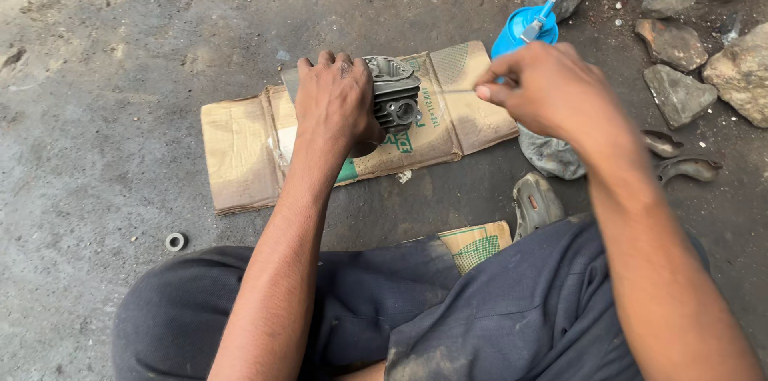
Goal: The person sits on the ground and uses a metal file to scrape and clean the surfaces of a metal engine cylinder head. They rotate the part to access different sides and use a rag to wipe away debris. The person also uses a blue oil can to apply lubricant to the cylinder bore.
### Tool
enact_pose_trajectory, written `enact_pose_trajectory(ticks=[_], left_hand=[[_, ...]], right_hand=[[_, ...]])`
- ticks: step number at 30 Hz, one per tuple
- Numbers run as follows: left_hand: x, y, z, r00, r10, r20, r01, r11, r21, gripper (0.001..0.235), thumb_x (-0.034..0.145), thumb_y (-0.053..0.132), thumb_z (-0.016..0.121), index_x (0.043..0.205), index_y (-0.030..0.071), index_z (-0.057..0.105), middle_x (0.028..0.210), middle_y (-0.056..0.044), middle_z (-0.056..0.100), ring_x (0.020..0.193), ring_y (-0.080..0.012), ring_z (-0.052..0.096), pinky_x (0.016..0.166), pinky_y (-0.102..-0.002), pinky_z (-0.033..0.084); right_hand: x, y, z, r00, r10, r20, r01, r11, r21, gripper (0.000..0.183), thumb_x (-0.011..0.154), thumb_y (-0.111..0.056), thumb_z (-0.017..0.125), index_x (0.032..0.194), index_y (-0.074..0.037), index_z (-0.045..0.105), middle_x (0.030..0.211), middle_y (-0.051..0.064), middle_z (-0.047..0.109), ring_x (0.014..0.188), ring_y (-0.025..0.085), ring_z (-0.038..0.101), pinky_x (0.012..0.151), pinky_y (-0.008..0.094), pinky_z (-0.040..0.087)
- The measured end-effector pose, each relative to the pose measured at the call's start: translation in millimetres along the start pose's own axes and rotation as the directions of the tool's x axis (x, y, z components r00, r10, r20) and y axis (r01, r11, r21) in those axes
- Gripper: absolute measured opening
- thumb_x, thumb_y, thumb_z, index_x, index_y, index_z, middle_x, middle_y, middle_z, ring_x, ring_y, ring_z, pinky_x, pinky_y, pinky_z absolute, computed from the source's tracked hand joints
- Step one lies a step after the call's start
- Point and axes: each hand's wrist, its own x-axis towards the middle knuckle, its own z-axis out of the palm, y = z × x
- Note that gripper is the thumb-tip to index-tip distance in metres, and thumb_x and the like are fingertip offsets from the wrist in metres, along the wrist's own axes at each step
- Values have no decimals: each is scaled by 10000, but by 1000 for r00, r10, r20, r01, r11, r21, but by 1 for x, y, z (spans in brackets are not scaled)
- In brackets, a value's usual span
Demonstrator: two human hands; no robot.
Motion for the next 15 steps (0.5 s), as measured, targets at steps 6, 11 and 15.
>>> enact_pose_trajectory(ticks=[6, 11, 15], left_hand=[[-1, 2, 0, 1000, -11, -23, 11, 1000, 13, 693, 464, 365, 942, 1002, 14, 684, 1026, -162, 701, 1070, -333, 626, 870, -488, 445], [3, 1, 1, 999, -12, 31, 11, 999, 32, 721, 484, 396, 945, 1035, 13, 681, 1062, -159, 693, 1091, -332, 623, 879, -489, 447], [1, 0, 4, 1000, -1, -28, 2, 999, 37, 816, 423, 429, 961, 1041, -14, 667, 1042, -179, 685, 1050, -343, 625, 845, -500, 443]], right_hand=[[1, -6, 18, 999, 51, 6, -51, 996, 69, 235, 914, -428, 708, 1106, -323, 794, 1077, 22, 778, 1014, 235, 732, 932, 471, 545], [10, -15, 20, 998, -49, -36, 49, 999, -2, 240, 919, -417, 731, 1117, -296, 792, 1045, 65, 775, 1018, 285, 714, 934, 478, 538], [2, -12, 8, 1000, -1, 28, 2, 999, -33, 211, 927, -415, 721, 1088, -305, 800, 1001, 42, 793, 995, 258, 737, 944, 468, 540]])
